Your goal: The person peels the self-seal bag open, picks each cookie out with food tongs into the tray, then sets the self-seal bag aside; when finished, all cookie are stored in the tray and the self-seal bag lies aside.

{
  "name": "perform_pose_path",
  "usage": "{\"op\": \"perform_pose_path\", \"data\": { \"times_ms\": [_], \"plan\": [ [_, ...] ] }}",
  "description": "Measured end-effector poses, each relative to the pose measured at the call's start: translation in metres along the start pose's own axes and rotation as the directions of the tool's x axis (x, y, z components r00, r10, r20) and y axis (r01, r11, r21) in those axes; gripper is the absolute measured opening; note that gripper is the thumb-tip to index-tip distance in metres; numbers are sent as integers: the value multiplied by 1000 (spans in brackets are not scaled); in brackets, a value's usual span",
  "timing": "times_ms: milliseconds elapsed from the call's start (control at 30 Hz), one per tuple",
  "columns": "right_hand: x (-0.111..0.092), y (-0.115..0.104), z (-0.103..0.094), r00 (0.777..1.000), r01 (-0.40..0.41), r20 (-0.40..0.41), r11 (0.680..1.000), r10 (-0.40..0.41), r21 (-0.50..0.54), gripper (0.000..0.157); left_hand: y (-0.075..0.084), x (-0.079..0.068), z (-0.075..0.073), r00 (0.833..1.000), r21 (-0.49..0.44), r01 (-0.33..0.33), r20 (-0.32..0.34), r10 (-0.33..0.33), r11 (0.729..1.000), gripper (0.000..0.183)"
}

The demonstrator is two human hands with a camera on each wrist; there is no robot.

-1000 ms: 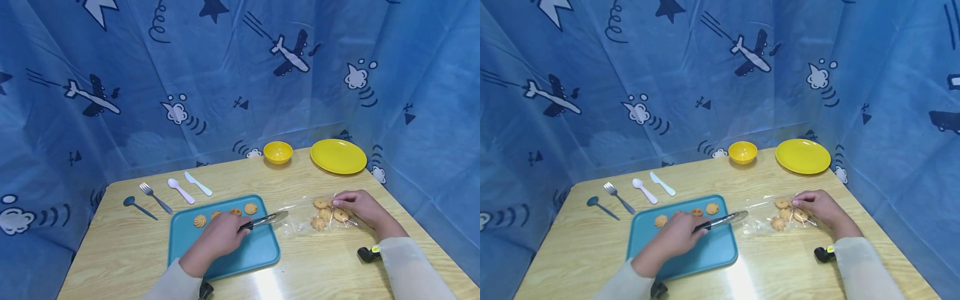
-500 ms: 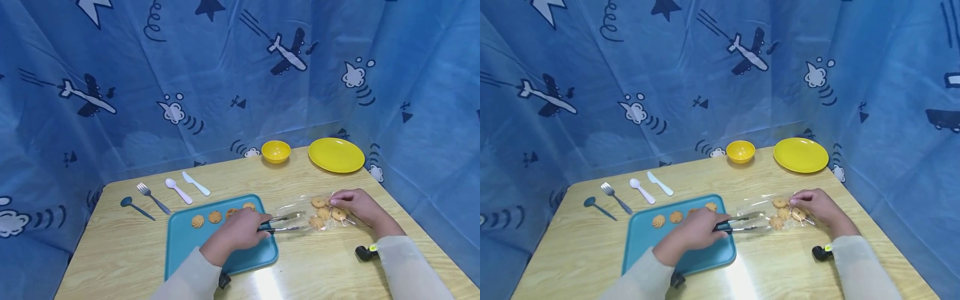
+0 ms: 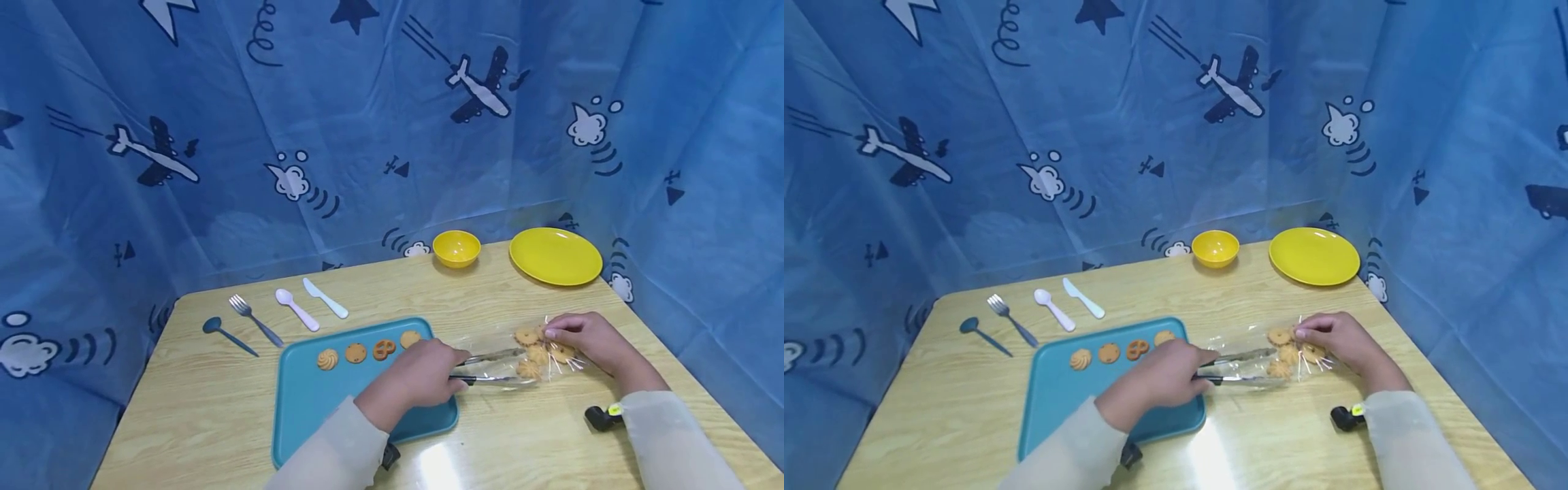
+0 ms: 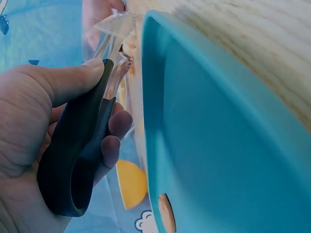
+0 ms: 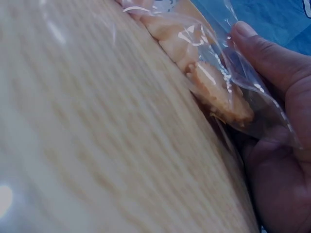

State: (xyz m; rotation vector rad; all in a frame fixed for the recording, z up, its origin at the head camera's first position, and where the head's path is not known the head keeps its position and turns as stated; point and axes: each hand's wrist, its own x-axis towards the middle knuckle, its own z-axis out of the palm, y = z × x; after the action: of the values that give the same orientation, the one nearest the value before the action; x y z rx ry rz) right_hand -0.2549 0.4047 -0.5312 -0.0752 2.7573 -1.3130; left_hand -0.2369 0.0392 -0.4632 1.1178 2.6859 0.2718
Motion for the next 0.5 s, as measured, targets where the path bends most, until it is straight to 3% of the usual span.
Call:
{"op": "perform_pose_path", "data": {
  "times_ms": [267,500],
  "plan": [
    [0,2,0,1000,18,-15,1000,-18,-1,32,1,4,3,999,44,-24,-22,25,999,49],
    [1,3,0,1000,11,-9,1000,-11,-1,33,-5,-2,4,1000,1,-14,-24,14,1000,48]
  ]
}}
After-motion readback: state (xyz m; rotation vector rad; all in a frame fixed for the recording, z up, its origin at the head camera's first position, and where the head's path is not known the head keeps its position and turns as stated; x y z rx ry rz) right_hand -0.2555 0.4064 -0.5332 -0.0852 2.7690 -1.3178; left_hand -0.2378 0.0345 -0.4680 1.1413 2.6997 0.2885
